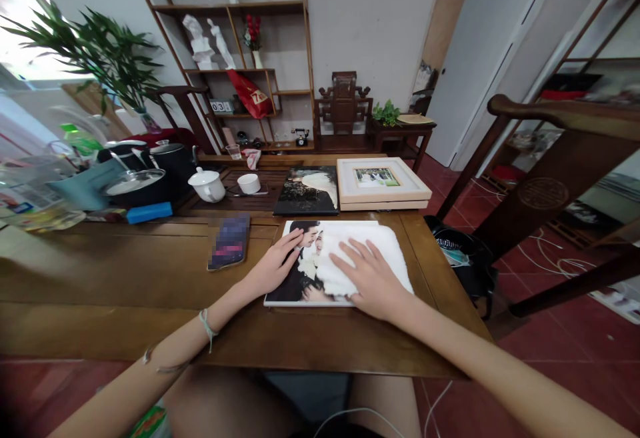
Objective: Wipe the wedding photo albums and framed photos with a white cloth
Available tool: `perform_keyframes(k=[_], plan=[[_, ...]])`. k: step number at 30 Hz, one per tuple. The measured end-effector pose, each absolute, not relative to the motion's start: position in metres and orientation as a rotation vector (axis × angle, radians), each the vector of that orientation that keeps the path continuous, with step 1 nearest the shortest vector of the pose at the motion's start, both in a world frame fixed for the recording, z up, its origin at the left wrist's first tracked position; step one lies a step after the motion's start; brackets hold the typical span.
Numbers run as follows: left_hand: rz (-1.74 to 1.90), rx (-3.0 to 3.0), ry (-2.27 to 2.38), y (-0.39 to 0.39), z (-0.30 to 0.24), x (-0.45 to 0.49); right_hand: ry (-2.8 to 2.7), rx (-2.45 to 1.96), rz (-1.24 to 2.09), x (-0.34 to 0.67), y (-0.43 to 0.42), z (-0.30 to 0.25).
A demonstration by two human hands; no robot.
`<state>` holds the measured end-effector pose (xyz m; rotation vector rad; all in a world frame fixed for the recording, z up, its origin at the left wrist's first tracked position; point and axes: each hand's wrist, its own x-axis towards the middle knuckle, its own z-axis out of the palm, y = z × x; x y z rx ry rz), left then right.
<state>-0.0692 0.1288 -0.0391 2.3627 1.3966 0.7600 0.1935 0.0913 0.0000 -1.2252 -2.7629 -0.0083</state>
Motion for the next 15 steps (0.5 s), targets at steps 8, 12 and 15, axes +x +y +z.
perform_keyframes(k=[8, 12, 15], plan=[[0.778, 2.373, 1.385, 0.130, -0.041, -0.070, -2.667, -1.308, -0.064, 0.196, 0.158, -0.001], [0.798, 2.377, 1.378, 0.130, -0.043, -0.071, -2.684, -1.319, -0.081, 0.197, 0.149, 0.000], [0.793, 2.370, 1.396, 0.129, -0.042, -0.069, -2.713, -1.327, -0.079, 0.201, 0.128, 0.001]])
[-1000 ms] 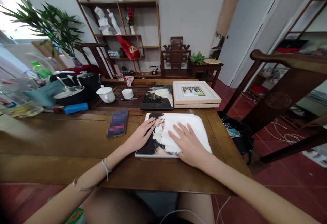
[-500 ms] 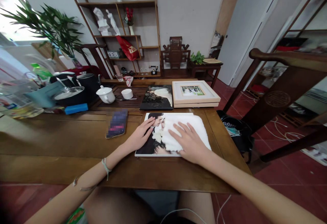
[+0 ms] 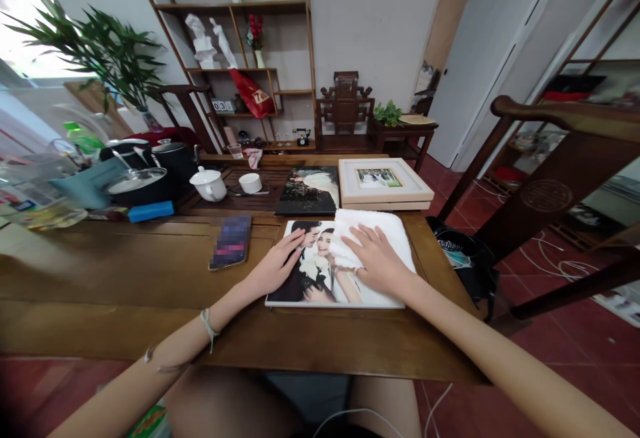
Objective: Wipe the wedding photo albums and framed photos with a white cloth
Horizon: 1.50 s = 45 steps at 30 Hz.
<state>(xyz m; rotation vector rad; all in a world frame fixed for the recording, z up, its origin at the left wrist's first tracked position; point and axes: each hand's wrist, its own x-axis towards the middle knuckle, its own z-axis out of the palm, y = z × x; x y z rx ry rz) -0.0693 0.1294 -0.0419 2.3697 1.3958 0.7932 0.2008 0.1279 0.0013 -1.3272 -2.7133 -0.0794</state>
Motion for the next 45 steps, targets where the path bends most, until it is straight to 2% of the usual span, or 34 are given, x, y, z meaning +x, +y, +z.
perform_keyframes(k=[12, 16, 25, 30, 36, 45], plan=[[0.770, 2.372, 1.408, 0.129, -0.041, -0.068, -2.780, -1.211, -0.058, 0.193, 0.007, -0.004], [0.776, 2.368, 1.395, 0.129, -0.041, -0.069, -2.783, -1.199, -0.019, 0.188, 0.022, -0.002], [0.797, 2.373, 1.380, 0.129, -0.041, -0.069, -2.644, -1.387, -0.071, 0.201, 0.131, -0.004], [0.786, 2.365, 1.385, 0.129, -0.041, -0.070, -2.630, -1.399, -0.068, 0.200, 0.156, -0.001], [0.790, 2.385, 1.370, 0.129, -0.041, -0.070, -2.654, -1.431, -0.068, 0.205, 0.129, -0.003], [0.782, 2.370, 1.401, 0.129, -0.042, -0.069, -2.715, -1.344, -0.141, 0.223, 0.035, -0.011]])
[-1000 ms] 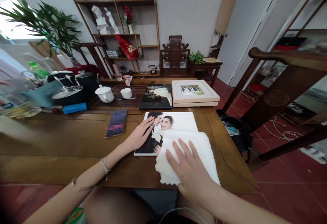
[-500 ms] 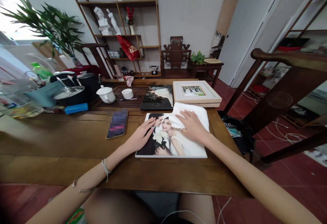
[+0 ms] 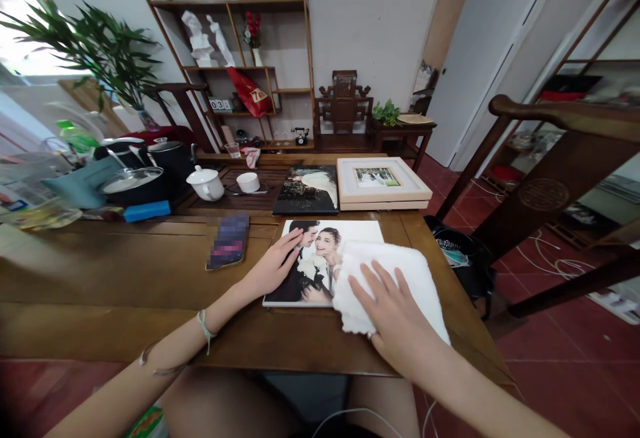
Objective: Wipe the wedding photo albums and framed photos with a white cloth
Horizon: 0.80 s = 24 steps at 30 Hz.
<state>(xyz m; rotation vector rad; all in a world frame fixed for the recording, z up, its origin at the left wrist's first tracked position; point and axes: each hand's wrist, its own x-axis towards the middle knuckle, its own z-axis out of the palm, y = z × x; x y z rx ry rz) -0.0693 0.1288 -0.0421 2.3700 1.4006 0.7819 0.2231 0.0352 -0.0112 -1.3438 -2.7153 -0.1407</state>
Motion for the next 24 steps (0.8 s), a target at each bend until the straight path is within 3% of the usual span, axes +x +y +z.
perform_keyframes(k=[8, 24], plan=[[0.772, 2.363, 1.398, 0.129, -0.042, -0.069, -2.732, -1.306, -0.144, 0.214, 0.013, -0.012], [0.751, 2.347, 1.382, 0.129, -0.038, -0.070, -2.647, -1.436, -0.041, 0.226, 0.171, -0.006]])
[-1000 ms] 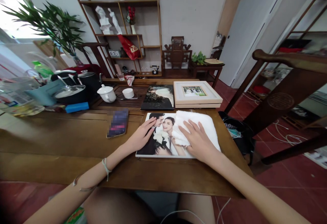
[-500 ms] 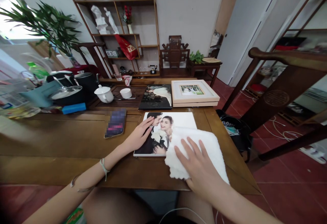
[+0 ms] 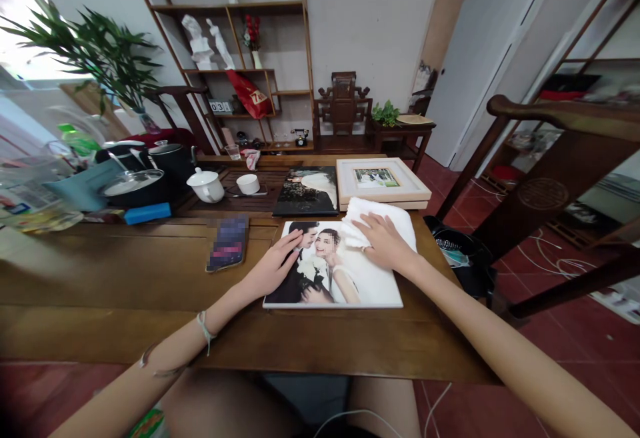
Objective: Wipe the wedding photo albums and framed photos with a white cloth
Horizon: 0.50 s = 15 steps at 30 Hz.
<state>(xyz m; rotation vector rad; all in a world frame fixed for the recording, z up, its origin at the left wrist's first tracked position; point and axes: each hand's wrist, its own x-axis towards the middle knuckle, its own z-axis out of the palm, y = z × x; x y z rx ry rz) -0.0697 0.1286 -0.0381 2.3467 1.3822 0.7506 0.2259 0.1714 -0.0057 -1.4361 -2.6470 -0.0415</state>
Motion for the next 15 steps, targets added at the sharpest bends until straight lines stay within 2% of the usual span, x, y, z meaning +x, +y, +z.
perform_keyframes(k=[6, 15], plan=[[0.755, 2.351, 1.381, 0.128, -0.038, -0.069, -2.648, -1.454, -0.064, 0.228, 0.159, -0.004], [0.769, 2.359, 1.380, 0.129, -0.041, -0.069, -2.726, -1.443, -0.094, 0.237, 0.060, -0.001]])
